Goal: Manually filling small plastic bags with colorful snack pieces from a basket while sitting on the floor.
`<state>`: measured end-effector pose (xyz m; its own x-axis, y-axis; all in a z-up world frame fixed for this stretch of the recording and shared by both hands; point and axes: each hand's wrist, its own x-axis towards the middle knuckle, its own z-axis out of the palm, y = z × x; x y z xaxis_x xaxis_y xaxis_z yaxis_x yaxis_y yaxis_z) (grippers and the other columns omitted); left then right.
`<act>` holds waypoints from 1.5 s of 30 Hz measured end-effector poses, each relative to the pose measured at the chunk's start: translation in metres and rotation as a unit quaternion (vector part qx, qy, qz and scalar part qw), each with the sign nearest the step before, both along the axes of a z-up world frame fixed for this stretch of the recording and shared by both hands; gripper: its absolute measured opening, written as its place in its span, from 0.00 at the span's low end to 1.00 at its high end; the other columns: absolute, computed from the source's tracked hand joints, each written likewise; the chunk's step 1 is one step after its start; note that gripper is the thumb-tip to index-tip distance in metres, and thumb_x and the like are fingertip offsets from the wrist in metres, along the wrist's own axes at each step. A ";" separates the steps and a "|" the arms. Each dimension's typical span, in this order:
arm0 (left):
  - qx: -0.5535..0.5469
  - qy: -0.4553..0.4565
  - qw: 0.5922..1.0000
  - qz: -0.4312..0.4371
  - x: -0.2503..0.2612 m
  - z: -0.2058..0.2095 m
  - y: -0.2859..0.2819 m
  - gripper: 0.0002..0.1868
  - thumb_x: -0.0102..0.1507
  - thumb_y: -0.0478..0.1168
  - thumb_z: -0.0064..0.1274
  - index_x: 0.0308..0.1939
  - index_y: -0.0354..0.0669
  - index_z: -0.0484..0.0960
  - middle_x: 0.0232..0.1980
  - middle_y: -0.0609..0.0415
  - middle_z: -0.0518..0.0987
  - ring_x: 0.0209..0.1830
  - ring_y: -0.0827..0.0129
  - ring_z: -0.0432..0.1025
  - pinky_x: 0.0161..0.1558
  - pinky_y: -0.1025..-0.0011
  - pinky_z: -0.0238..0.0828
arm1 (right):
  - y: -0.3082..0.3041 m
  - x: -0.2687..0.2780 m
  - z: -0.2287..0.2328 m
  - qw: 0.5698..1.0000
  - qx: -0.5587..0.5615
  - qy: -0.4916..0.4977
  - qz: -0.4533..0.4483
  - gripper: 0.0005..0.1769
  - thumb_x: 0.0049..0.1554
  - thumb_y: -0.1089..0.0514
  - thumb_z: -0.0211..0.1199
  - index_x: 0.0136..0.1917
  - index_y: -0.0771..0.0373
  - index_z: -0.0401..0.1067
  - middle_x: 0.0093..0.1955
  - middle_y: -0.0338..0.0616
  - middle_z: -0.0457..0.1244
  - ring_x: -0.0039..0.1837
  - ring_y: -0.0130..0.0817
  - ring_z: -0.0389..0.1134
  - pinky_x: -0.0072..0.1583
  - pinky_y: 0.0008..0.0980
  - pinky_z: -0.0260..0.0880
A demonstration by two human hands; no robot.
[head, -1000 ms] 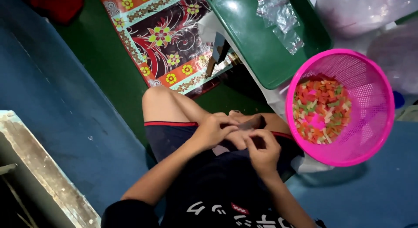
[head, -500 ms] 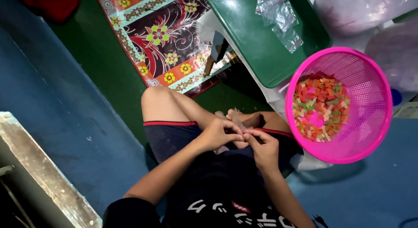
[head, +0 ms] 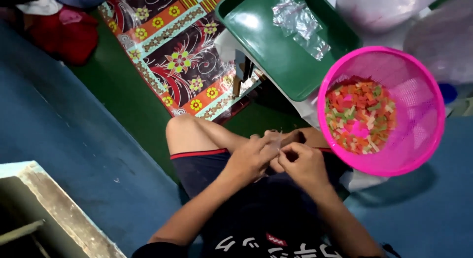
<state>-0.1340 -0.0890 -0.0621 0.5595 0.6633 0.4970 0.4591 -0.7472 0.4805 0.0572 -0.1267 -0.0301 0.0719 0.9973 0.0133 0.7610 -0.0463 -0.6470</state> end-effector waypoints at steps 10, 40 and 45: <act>-0.003 0.045 0.974 -0.223 -0.024 0.069 0.024 0.08 0.70 0.35 0.47 0.46 0.37 0.81 0.44 0.42 0.74 0.47 0.46 0.71 0.47 0.59 0.69 | 0.001 0.041 0.070 0.992 -0.015 0.055 0.109 0.07 0.51 0.60 0.72 0.45 0.60 0.80 0.44 0.51 0.73 0.50 0.51 0.75 0.49 0.45 0.77; -0.064 -0.184 0.977 -0.092 0.054 0.122 0.076 0.09 0.61 0.24 0.61 0.45 0.30 0.83 0.51 0.43 0.82 0.46 0.53 0.78 0.49 0.63 0.76 | 0.036 0.152 0.057 0.991 0.000 0.088 -0.097 0.12 0.58 0.69 0.71 0.56 0.68 0.81 0.40 0.44 0.70 0.37 0.26 0.66 0.40 0.23 0.66; 0.002 -0.158 0.982 -0.100 0.101 0.102 0.094 0.13 0.59 0.26 0.64 0.46 0.35 0.82 0.49 0.49 0.82 0.44 0.54 0.77 0.48 0.64 0.75 | 0.032 0.159 0.056 0.974 0.032 0.178 -0.137 0.10 0.61 0.69 0.69 0.57 0.70 0.80 0.40 0.42 0.67 0.37 0.23 0.62 0.40 0.20 0.63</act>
<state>-0.0330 0.0054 0.0395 0.4960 0.5539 0.6687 0.1321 -0.8093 0.5724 0.2165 -0.0945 0.0257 0.3469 0.9379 0.0003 0.4531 -0.1673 -0.8756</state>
